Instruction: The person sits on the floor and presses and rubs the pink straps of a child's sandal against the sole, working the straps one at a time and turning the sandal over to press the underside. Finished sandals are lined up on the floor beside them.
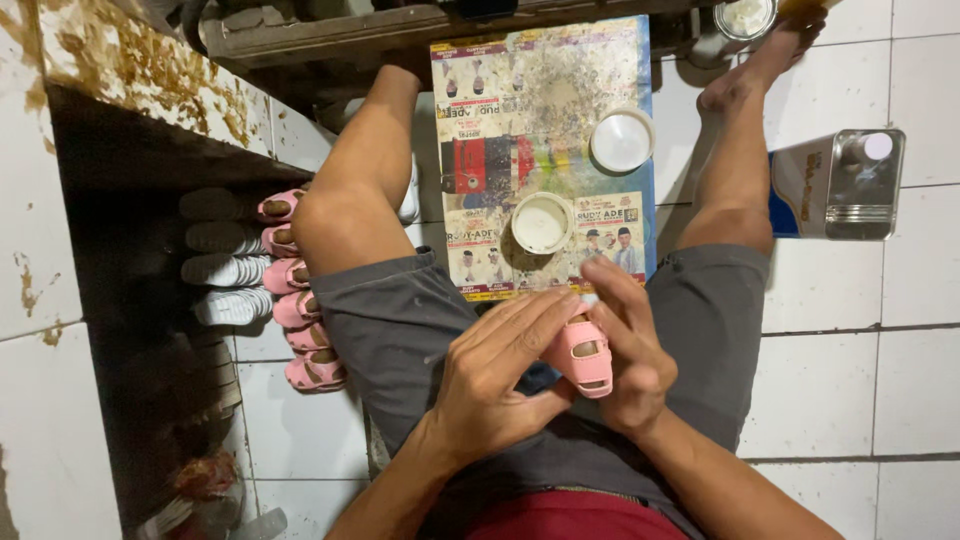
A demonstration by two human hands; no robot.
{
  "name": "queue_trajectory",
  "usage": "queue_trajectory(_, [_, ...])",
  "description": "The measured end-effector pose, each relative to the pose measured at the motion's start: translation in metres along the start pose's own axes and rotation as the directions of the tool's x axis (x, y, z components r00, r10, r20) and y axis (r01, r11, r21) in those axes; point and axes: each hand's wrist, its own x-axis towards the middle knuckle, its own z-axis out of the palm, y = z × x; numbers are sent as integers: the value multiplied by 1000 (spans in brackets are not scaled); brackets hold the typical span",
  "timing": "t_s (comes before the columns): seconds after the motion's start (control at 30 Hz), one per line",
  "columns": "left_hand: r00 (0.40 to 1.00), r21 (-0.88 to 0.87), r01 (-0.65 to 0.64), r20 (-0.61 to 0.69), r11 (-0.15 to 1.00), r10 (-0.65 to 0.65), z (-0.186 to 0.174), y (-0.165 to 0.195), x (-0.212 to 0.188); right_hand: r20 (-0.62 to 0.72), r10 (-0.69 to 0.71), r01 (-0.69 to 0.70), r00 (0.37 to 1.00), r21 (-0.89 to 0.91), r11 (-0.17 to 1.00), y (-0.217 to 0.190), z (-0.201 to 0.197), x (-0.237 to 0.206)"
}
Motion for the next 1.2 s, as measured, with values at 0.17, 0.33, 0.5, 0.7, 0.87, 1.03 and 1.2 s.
queue_trajectory(0.17, [996, -68, 86, 27, 994, -84, 1, -2, -3, -84, -163, 154, 983, -104, 983, 3, -2, 3])
queue_trajectory(0.33, [987, -82, 156, 62, 984, -151, 0, -2, -5, -8, -50, 50, 999, -3, 999, 2, -6, 3])
queue_trajectory(0.5, [972, -239, 227, 113, 944, -206, 0, -2, -4, -91, -46, 43, 995, -40, 998, 5, -7, 2])
queue_trajectory(0.7, [915, -356, 396, 229, 846, -332, 0, -1, -1, -40, -198, 190, 979, -151, 970, 6, -10, -1])
queue_trajectory(0.87, [909, -368, 410, 241, 834, -340, -4, 2, 0, 3, 0, 0, 1000, 83, 997, 4, -9, -4])
queue_trajectory(1.03, [772, -538, 635, 425, 554, -473, -2, 1, 0, -27, -102, 104, 994, 97, 990, 2, -3, -2])
queue_trajectory(1.2, [747, -599, 660, 459, 454, -481, 4, -2, -1, 5, -121, 122, 993, -70, 990, 0, -11, 3])
